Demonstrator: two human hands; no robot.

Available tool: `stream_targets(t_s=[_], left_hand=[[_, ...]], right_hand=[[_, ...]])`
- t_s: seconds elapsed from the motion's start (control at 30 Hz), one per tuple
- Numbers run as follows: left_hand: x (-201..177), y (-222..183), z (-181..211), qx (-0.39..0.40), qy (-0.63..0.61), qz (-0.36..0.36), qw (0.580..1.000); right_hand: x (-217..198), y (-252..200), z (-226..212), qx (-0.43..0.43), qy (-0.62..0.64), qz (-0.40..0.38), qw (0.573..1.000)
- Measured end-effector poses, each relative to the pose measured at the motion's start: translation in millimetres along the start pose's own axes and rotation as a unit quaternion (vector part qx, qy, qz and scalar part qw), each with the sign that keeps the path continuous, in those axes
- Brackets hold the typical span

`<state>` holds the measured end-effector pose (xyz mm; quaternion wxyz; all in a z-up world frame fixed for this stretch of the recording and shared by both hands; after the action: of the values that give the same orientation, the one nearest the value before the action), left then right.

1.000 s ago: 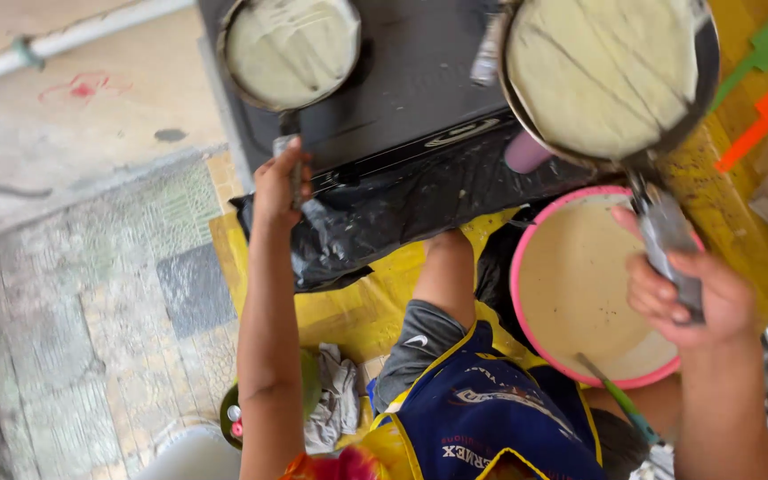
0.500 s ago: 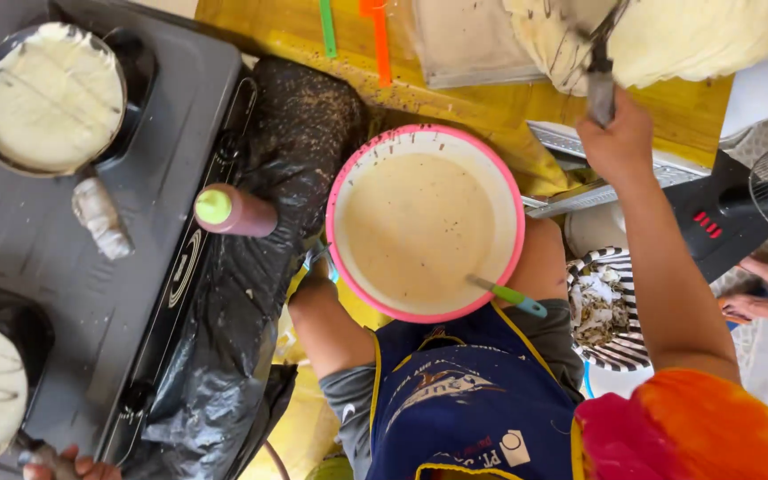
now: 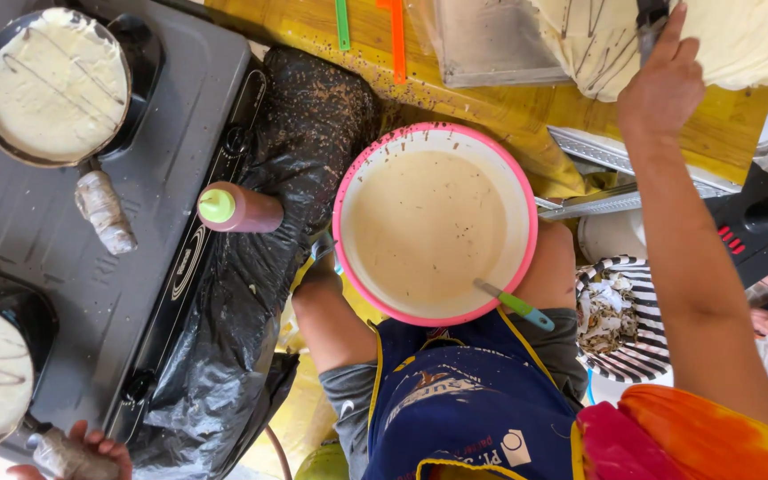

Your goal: Cooking crepes by pouring batter into pans and swirling them over a stove to coat the surface

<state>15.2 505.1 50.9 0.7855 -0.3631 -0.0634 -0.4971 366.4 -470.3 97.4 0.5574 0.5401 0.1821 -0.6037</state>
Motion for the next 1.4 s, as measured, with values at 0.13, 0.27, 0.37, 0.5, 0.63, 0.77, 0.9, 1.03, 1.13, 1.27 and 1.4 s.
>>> stream_targets(t_s=[0.13,0.27,0.37,0.5,0.63,0.77,0.9,1.03,1.13,1.27,1.4], left_hand=[[14,-25,0,0.110,0.135,0.336,0.926],[152,-123,4,0.559,0.466,0.410,0.549],[236,-126,-65,0.452,0.406,0.260,0.750],[319,-115,-140,0.253,0.242,-0.049,0.936],[232,-122,-161,0.172,0.134,0.107,0.970],[184,-171,-133,-0.036,0.256,0.299,0.918],[138,-178,-153,0.034,0.320,0.359,0.876],[155,-155,-156,0.014,0.390,0.282,0.876],[181,-137,-174,-0.062,0.402,0.171,0.897],[218,-96,-257,-0.204,0.338,0.001,0.919],[258,-71,-319,-0.194,0.354,-0.126,0.906]], right_hand=[[-114,-9,-30,-0.103,0.295,0.073,0.947],[-184,-90,-107,-0.011,0.728,-0.222,0.649],[-214,-222,-205,0.060,0.813,-0.390,0.427],[-218,-438,-328,0.120,0.719,-0.641,0.240],[-286,-458,-372,-0.092,0.771,-0.534,0.336],[-263,-348,-419,-0.155,0.773,-0.310,0.531],[-228,-230,-464,-0.163,0.751,-0.179,0.615],[-216,-179,-490,-0.163,0.849,-0.200,0.460],[-246,-148,-413,-0.172,0.815,-0.162,0.529],[-388,-192,-294,-0.356,0.193,-0.414,0.815],[-294,-230,-238,-0.493,-0.038,-0.412,0.765]])
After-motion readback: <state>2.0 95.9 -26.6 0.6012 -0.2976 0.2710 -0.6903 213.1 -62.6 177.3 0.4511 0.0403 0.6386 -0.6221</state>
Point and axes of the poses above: each hand's wrist, its own y-axis towards the middle knuckle, its own x-axis out of the palm, z = x × y, the point moved 6 cm from there along y, towards the middle knuckle, and after that the axes turned 4 degrees about y, right-handed, at the moved point
